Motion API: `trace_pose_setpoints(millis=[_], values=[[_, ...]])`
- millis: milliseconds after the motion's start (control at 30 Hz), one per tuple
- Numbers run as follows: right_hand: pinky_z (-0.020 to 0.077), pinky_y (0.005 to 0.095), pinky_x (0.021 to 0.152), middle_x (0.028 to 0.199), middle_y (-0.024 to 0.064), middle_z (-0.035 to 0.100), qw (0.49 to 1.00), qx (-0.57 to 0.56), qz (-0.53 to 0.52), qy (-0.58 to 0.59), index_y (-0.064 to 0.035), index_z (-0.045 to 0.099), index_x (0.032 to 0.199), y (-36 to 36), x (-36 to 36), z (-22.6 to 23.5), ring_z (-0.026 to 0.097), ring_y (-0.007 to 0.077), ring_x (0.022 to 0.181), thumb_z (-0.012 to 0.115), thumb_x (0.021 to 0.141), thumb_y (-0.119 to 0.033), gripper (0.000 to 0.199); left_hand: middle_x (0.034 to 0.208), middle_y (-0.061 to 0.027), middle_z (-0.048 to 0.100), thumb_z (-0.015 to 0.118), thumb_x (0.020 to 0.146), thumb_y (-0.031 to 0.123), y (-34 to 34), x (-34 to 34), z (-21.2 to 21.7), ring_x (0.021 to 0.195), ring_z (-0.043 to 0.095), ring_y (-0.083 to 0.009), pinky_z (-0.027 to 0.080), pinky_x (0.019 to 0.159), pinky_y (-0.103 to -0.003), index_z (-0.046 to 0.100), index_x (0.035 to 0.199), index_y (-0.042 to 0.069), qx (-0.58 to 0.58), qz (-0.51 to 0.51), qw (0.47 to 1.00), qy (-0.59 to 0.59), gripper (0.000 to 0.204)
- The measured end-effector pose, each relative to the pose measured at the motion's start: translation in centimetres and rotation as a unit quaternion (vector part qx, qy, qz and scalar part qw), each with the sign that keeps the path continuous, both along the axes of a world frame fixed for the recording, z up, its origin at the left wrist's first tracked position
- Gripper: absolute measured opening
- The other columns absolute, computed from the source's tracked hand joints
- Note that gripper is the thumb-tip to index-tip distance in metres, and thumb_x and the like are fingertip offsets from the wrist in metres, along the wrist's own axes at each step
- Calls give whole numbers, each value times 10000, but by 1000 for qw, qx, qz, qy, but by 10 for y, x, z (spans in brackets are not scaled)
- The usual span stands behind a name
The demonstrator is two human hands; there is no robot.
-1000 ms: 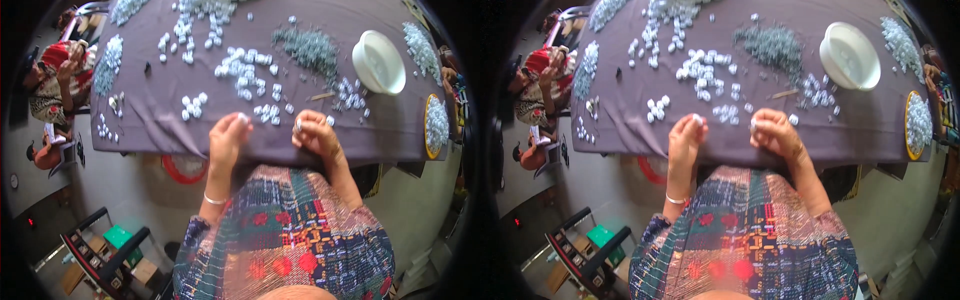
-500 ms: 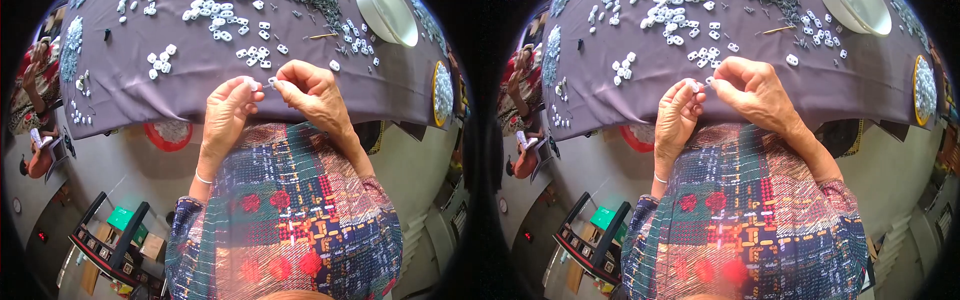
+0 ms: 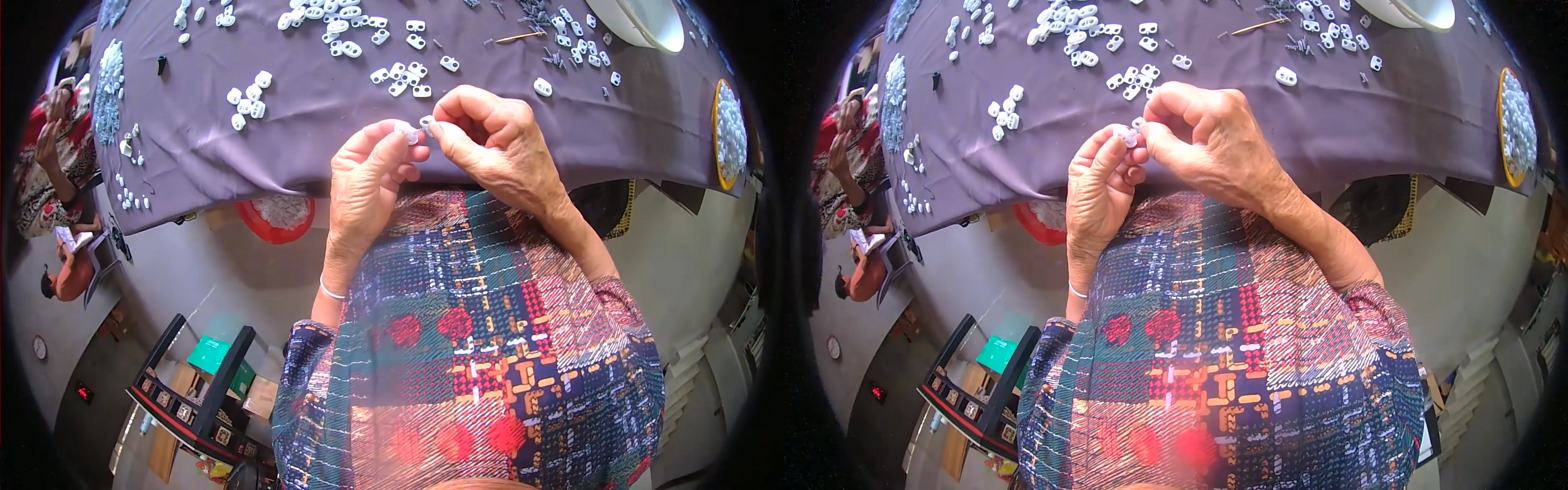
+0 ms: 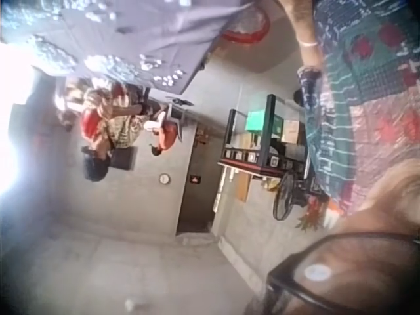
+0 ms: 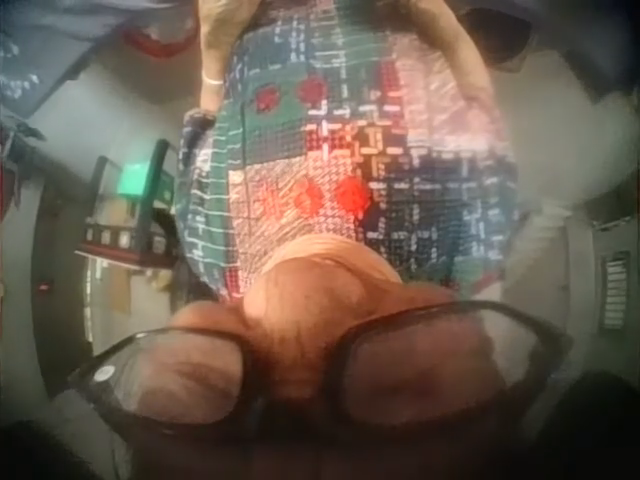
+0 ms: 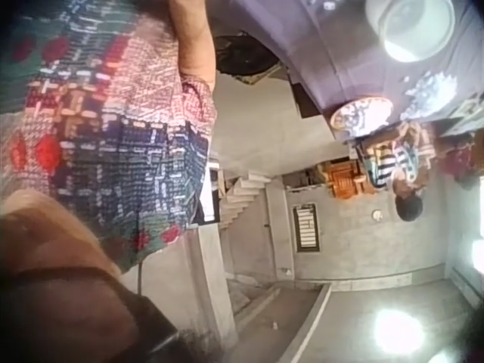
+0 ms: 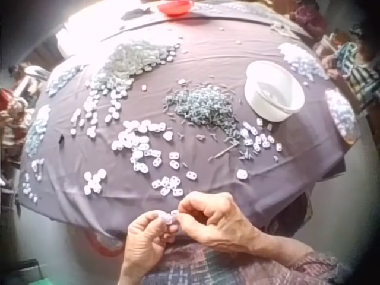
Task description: The person assembles plastic cord locks by hand, picking up plastic pieces and springs from the table, inserting the springs into the plastic components, and joining the parts together.
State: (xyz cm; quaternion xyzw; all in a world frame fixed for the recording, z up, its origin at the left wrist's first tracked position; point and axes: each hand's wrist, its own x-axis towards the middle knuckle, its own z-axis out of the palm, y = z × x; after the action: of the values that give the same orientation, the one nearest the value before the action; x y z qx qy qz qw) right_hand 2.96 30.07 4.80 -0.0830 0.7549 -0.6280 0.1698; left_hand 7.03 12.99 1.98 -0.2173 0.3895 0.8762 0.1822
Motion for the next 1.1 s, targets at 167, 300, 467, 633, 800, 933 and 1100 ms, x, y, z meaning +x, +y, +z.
trace_pose_setpoints(millis=[167, 300, 467, 633, 800, 933, 1100], values=[[350, 166, 520, 679, -60, 501, 1000, 11, 0, 3, 1, 572, 830, 3, -1, -1, 433, -4, 608, 604, 843, -78, 86, 904, -94, 647, 611, 863, 119, 2, -1, 0, 783, 632, -158, 471, 638, -235, 595, 1001, 14, -23, -3, 1000, 1, 174], [353, 167, 523, 677, -59, 503, 1000, 7, -8, 13, 2, 575, 833, 2, -1, -3, 434, -2, 609, 604, 843, -78, 86, 902, -95, 648, 612, 862, 115, 1, -2, 1, 782, 634, -156, 473, 633, -234, 596, 998, 12, -21, -2, 1000, 7, 171], [351, 166, 523, 678, -61, 505, 1000, 6, -6, 0, 3, 580, 839, 2, -1, -3, 434, -3, 611, 602, 845, -75, 81, 902, -90, 648, 611, 861, 109, 2, -3, 0, 781, 634, -155, 472, 632, -234, 596, 1001, 11, -23, -2, 1000, 2, 171], [351, 166, 523, 677, -61, 507, 1000, -3, -2, -8, 4, 580, 840, 1, -1, -2, 435, -3, 611, 598, 847, -69, 76, 905, -84, 649, 614, 859, 106, 3, -4, 1, 784, 633, -155, 473, 636, -235, 599, 996, 10, -11, -6, 1000, -1, 168], [347, 178, 503, 644, -42, 505, 999, 25, 13, 20, 9, 582, 825, 1, -1, -5, 433, 6, 594, 603, 835, -62, 75, 883, -79, 655, 620, 851, 92, 5, -4, 0, 765, 642, -156, 478, 624, -224, 613, 970, 6, -56, -2, 998, -1, 147], [344, 190, 489, 626, -25, 507, 999, 23, 11, 37, 12, 583, 821, -2, -1, -8, 431, 18, 575, 605, 827, -58, 74, 865, -80, 659, 623, 847, 88, 8, -4, 7, 758, 643, -153, 480, 615, -221, 622, 961, 0, -123, 0, 992, 19, 144], [338, 210, 479, 620, -16, 511, 999, 21, 7, 41, 14, 585, 821, -4, -2, -14, 423, 32, 556, 595, 830, -54, 70, 873, -83, 658, 602, 856, 53, 8, -4, 3, 750, 634, -141, 488, 602, -233, 618, 988, 3, -111, -2, 994, 21, 143]])
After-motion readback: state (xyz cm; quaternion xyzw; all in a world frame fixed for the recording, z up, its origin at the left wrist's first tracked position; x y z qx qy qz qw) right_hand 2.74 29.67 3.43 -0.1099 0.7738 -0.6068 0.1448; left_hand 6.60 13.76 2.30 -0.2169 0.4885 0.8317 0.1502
